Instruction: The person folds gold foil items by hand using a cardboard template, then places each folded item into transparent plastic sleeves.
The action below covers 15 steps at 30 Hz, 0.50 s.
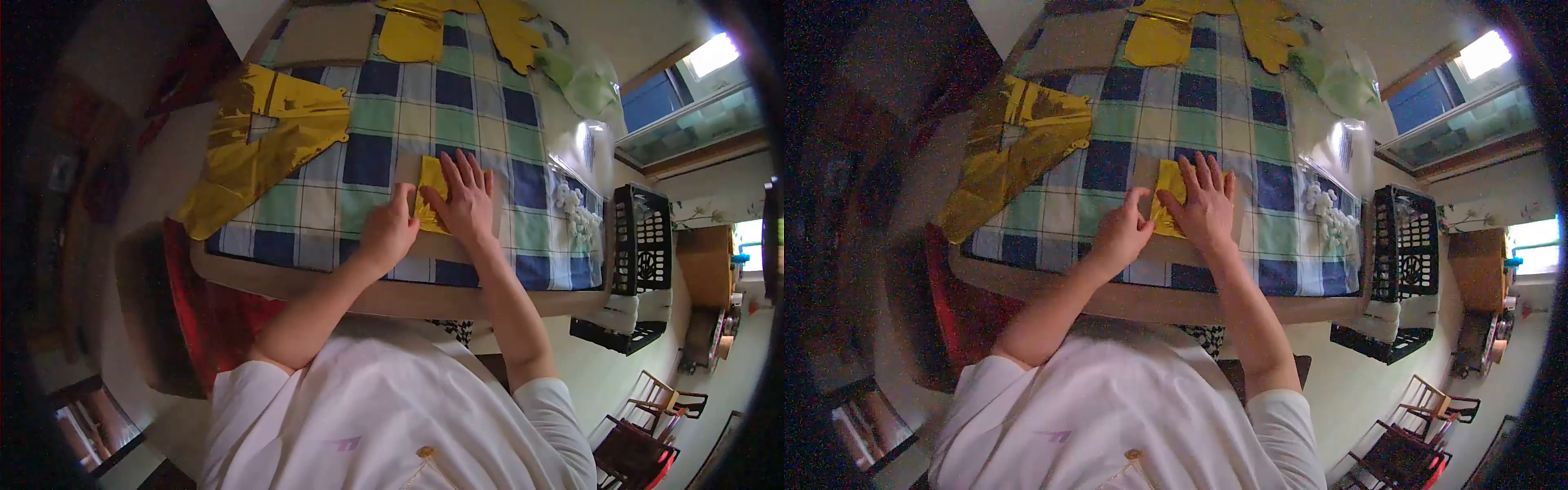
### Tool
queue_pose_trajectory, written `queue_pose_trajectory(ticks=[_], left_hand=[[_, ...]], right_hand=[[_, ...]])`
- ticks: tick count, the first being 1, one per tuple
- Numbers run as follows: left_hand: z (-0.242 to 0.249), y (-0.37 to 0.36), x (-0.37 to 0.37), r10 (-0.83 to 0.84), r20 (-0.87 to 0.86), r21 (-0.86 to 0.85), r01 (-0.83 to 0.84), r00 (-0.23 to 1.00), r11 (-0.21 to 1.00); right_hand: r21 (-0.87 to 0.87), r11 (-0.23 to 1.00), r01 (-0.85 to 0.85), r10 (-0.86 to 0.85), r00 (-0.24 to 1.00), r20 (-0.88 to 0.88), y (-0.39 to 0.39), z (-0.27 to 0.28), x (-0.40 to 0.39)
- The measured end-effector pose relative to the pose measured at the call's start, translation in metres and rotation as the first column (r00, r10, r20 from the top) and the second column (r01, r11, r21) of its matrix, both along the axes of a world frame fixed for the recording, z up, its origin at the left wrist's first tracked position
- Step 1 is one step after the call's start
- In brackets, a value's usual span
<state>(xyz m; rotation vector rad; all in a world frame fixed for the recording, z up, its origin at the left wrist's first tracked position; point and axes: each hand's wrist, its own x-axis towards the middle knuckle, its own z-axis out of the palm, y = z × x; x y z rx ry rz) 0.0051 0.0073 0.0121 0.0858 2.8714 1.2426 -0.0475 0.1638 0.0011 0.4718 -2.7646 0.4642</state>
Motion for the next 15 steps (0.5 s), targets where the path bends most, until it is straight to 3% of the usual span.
queue_pose_trajectory(ticks=[2,5,8,15], left_hand=[[0.022,0.004,0.008,0.000,0.111,-0.213,0.024,0.994,0.977],[0.013,0.002,0.018,-0.210,-0.359,-0.342,0.081,0.909,0.936],[-0.007,-0.003,0.035,-0.377,-0.388,-0.422,0.201,0.841,0.884],[-0.016,-0.008,0.044,-0.360,-0.408,-0.397,0.192,0.839,0.898]], right_hand=[[0.007,1.000,0.000,0.000,1.000,0.016,0.000,0.001,0.001],[0.006,1.000,0.008,-0.008,0.999,0.045,-0.001,0.004,0.001],[0.031,1.000,0.001,-0.003,0.999,0.049,0.000,0.003,0.000],[0.137,0.990,-0.018,0.002,0.993,0.121,-0.003,0.023,0.005]])
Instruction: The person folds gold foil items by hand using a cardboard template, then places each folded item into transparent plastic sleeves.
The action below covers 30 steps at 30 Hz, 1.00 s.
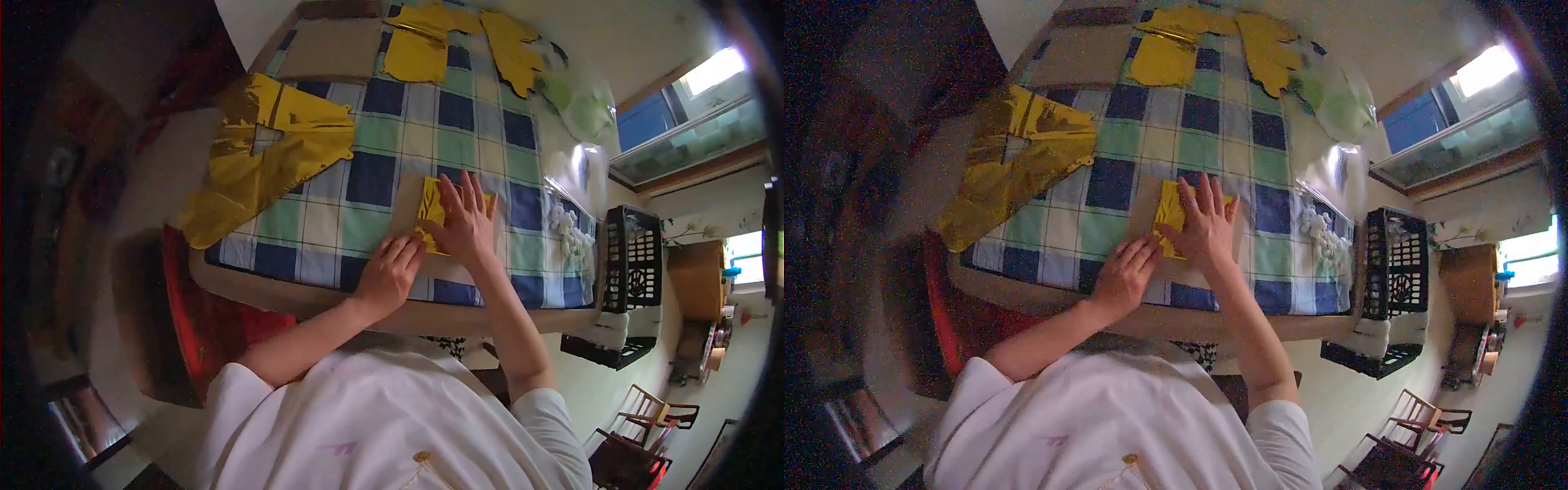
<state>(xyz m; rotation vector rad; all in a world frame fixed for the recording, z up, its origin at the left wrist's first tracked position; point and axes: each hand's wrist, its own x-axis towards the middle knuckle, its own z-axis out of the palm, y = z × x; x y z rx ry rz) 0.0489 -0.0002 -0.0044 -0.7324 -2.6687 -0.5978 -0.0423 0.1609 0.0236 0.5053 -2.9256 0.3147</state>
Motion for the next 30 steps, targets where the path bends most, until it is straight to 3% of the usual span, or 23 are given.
queue_pose_trajectory(ticks=[8,21,23,26,30], left_hand=[[0.002,-0.001,0.001,-0.007,0.031,-0.024,0.008,1.000,1.000],[0.002,-0.002,0.003,-0.009,0.027,-0.016,0.009,1.000,1.000],[-0.001,-0.002,0.002,-0.013,-0.004,-0.009,0.013,1.000,1.000],[-0.002,-0.001,0.004,-0.010,0.002,-0.005,0.010,1.000,1.000],[-0.005,0.000,0.004,-0.005,0.018,0.013,0.004,1.000,1.000]], right_hand=[[-0.050,0.995,-0.086,0.089,0.995,0.045,-0.004,0.004,-0.038],[-0.087,0.994,-0.065,0.068,0.997,0.028,-0.007,-0.009,-0.091],[-0.061,0.998,-0.026,0.029,0.999,0.040,-0.009,-0.004,-0.092],[-0.003,1.000,0.014,-0.014,0.997,-0.081,0.001,-0.025,-0.092],[-0.075,0.997,0.024,-0.033,0.992,-0.119,0.016,-0.003,-0.038]])
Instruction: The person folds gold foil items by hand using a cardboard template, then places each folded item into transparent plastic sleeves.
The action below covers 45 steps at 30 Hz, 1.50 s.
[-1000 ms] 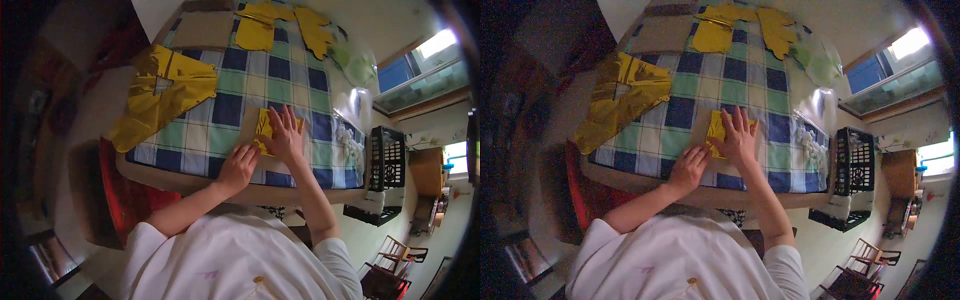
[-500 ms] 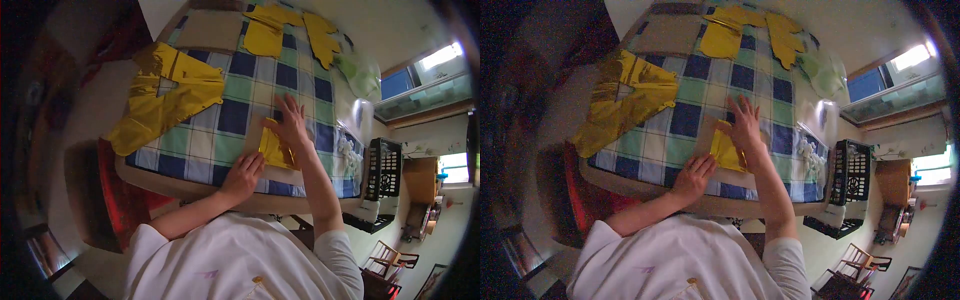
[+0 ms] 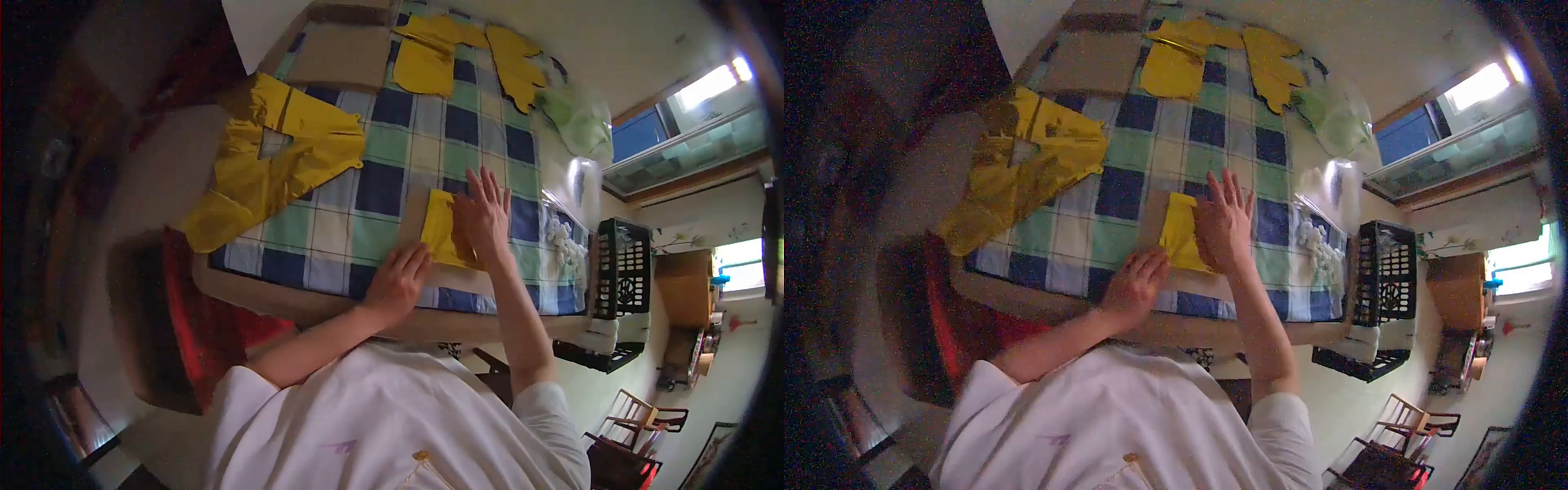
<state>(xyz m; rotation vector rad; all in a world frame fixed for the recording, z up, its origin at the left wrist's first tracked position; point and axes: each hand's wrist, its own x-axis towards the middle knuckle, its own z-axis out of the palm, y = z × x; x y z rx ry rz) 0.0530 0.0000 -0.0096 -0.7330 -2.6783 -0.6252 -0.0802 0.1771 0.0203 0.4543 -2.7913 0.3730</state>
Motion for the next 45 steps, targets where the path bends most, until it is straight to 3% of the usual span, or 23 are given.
queue_pose_trajectory(ticks=[2,5,8,11,14,17,20,26,32,36,39,40,45], left_hand=[[0.002,-0.001,0.000,-0.009,0.022,-0.010,0.009,1.000,1.000],[0.005,-0.003,-0.001,-0.002,-0.092,-0.046,-0.002,0.996,0.999],[0.008,-0.008,0.004,0.004,-0.066,-0.057,-0.007,0.998,0.998],[0.022,-0.008,-0.003,-0.027,0.084,0.022,0.025,0.996,0.999],[0.036,0.015,-0.042,-0.026,0.016,0.124,0.024,1.000,0.992],[0.014,0.051,-0.079,0.019,-0.081,0.057,-0.015,0.997,0.998],[-0.019,0.062,-0.089,0.040,-0.009,-0.067,-0.040,0.999,0.997],[-0.011,0.042,-0.083,0.133,0.089,-0.078,-0.126,0.987,0.989],[-0.006,0.037,-0.085,0.131,0.128,-0.129,-0.114,0.983,0.985],[-0.011,0.037,-0.085,0.142,0.103,-0.164,-0.125,0.984,0.979],[-0.017,0.038,-0.085,0.150,0.084,-0.180,-0.133,0.985,0.975],[-0.017,0.039,-0.085,0.154,0.083,-0.189,-0.136,0.985,0.973],[-0.013,0.036,-0.084,0.134,0.084,-0.182,-0.117,0.987,0.976]], right_hand=[[-0.013,1.000,0.029,-0.029,0.999,-0.017,0.014,-0.003,0.023],[0.014,1.000,0.002,-0.002,0.998,0.063,0.032,-0.020,0.043],[-0.023,1.000,-0.009,0.009,1.000,0.015,0.030,-0.022,0.046],[0.025,0.999,-0.024,0.024,0.999,-0.034,0.030,-0.024,0.047],[-0.031,1.000,0.002,-0.003,0.999,-0.032,0.025,-0.018,0.048],[0.001,1.000,0.023,-0.023,1.000,-0.012,0.026,-0.019,0.048],[0.026,1.000,0.006,-0.006,1.000,-0.031,0.030,-0.026,0.047],[-0.010,0.997,0.074,-0.074,0.997,0.027,0.029,-0.029,0.049],[0.110,0.979,0.173,-0.181,0.981,0.064,0.061,-0.020,0.074],[0.010,0.972,0.234,-0.231,0.966,-0.115,0.079,-0.014,0.092],[-0.097,0.917,0.388,-0.347,0.893,0.286,0.075,-0.012,0.104],[-0.206,0.858,0.469,-0.409,0.870,0.276,0.063,-0.005,0.106],[-0.203,0.817,0.539,-0.403,0.787,0.468,0.061,0.000,0.094]])
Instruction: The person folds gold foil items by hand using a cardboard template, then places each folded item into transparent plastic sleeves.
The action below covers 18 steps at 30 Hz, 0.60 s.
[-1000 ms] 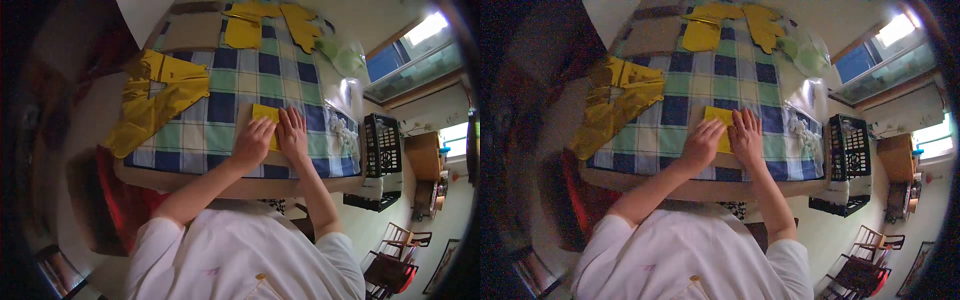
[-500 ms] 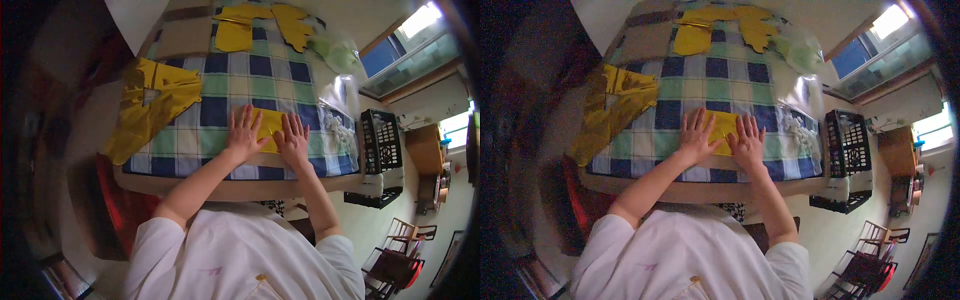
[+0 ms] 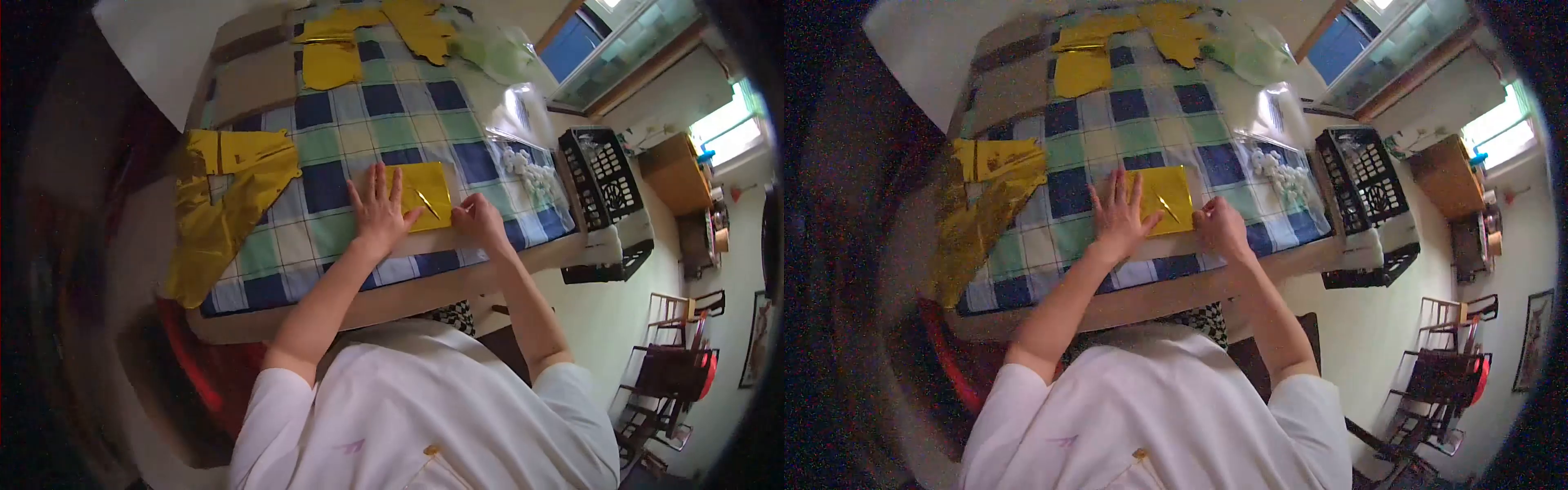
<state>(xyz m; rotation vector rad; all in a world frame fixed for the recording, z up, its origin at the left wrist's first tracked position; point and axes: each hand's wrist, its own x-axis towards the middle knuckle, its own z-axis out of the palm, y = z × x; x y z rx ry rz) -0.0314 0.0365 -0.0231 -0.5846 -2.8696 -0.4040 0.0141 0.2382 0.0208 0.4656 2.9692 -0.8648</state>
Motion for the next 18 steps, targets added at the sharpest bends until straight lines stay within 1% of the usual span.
queue_pose_trajectory(ticks=[1,4,7,8,9,10,12,13,14,16,17,18], left_hand=[[-0.001,-0.001,-0.001,-0.001,-0.013,0.017,0.002,1.000,1.000],[0.002,-0.002,-0.002,0.003,-0.023,0.049,-0.002,1.000,0.999],[0.003,-0.005,-0.004,0.014,-0.005,0.051,-0.014,1.000,0.999],[0.002,-0.005,-0.004,0.019,0.005,0.049,-0.020,1.000,0.999],[0.002,-0.005,-0.004,0.024,-0.005,0.056,-0.024,1.000,0.998],[0.003,-0.005,-0.003,0.029,-0.016,0.063,-0.028,0.999,0.998],[0.003,-0.004,-0.002,0.030,-0.001,0.101,-0.029,1.000,0.994],[0.004,-0.004,-0.002,0.022,0.020,0.128,-0.024,1.000,0.992],[0.005,-0.004,-0.002,0.011,0.040,0.152,-0.017,0.999,0.988],[0.003,-0.005,-0.003,-0.004,0.021,0.200,0.000,1.000,0.980],[0.003,-0.005,-0.003,-0.012,0.010,0.221,0.009,1.000,0.975],[0.004,-0.004,-0.003,-0.014,-0.005,0.217,0.015,1.000,0.976]], right_hand=[[-0.008,1.000,0.010,-0.010,1.000,0.023,0.003,0.000,-0.005],[-0.168,0.985,-0.045,0.058,0.995,0.077,0.023,-0.005,-0.014],[-0.231,0.973,0.008,0.022,0.991,0.130,0.057,-0.007,-0.010],[-0.378,0.919,0.112,-0.076,0.991,0.109,0.068,-0.002,-0.001],[-0.516,0.832,0.203,-0.175,0.979,0.104,0.084,0.007,0.007],[-0.513,0.830,0.217,-0.148,0.974,0.173,0.134,-0.001,0.007],[-0.508,0.822,0.257,-0.283,0.959,0.027,0.160,0.036,0.028],[-0.497,0.830,0.254,-0.313,0.949,-0.037,0.172,0.047,0.033],[-0.482,0.842,0.243,-0.343,0.930,-0.130,0.178,0.048,0.034],[-0.449,0.864,0.227,-0.391,0.864,-0.316,0.180,0.055,0.037],[-0.473,0.861,0.186,-0.398,0.825,-0.401,0.178,0.045,0.029],[-0.474,0.864,0.172,-0.394,0.818,-0.420,0.174,0.029,0.018]])
